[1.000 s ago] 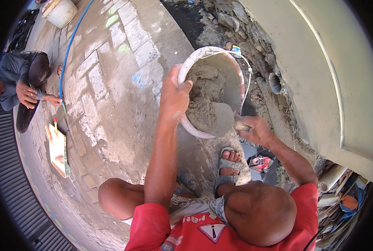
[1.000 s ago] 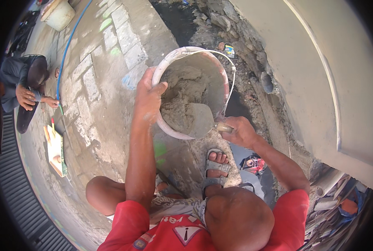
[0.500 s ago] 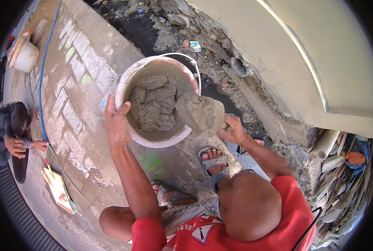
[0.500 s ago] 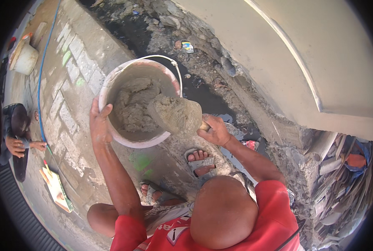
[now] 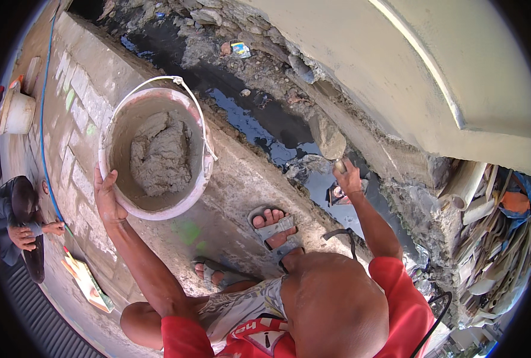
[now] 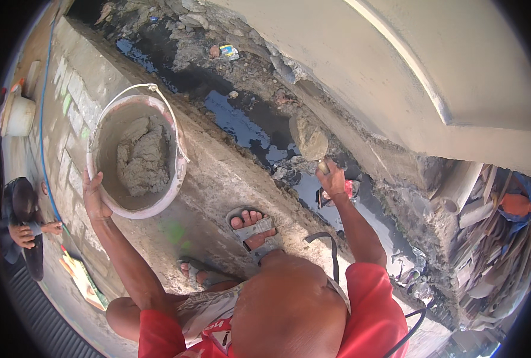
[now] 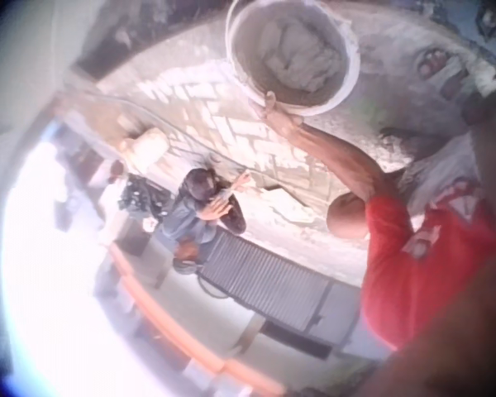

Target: The person mixes cement in a bucket using a trowel, then carries the bucket to a construction site. They scoop cement from the bucket and apply it to a wall or ledge, smoothing it with the trowel.

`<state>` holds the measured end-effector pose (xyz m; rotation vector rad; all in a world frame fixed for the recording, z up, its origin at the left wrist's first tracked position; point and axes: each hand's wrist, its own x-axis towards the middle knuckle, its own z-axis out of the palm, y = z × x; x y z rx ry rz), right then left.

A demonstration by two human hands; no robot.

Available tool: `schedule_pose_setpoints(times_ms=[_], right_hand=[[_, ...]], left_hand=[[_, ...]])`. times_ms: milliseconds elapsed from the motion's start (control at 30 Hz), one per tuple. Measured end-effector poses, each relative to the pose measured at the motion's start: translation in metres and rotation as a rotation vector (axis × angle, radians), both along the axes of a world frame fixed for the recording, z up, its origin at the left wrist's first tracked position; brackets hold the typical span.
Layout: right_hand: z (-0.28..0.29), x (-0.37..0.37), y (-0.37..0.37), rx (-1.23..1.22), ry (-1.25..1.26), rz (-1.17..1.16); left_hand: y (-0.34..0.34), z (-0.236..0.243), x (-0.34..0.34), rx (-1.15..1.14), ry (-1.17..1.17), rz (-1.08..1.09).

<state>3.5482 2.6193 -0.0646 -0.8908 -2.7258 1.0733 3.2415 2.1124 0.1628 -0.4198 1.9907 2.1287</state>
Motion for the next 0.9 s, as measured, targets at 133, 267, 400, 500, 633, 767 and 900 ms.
schedule_pose_setpoints(times_ms=[133,267,400,500,633,767,900], right_hand=[[-0.034,0.008,0.012,-0.075,-0.005,-0.076],[-0.055,-0.011,0.037,-0.049,-0.057,-0.063],[-0.066,-0.042,0.077,-0.279,-0.114,-0.225],[-0.064,-0.053,0.093,-0.476,-0.097,-0.237],[-0.053,-0.053,0.091,-0.520,-0.044,-0.250],[-0.035,-0.052,0.091,-0.533,0.038,-0.173],[-0.020,-0.054,0.097,-0.561,-0.058,-0.136]], left_hand=[[-0.004,-0.004,0.002,-0.055,0.005,0.031],[-0.002,-0.002,0.007,-0.023,0.015,0.037],[0.004,0.004,0.009,-0.013,0.035,0.008],[0.009,0.007,0.010,0.004,0.033,0.017],[0.011,0.006,0.012,-0.024,0.023,0.049],[0.007,0.003,0.010,-0.019,0.029,0.037],[0.004,0.001,0.008,0.014,0.016,0.021]])
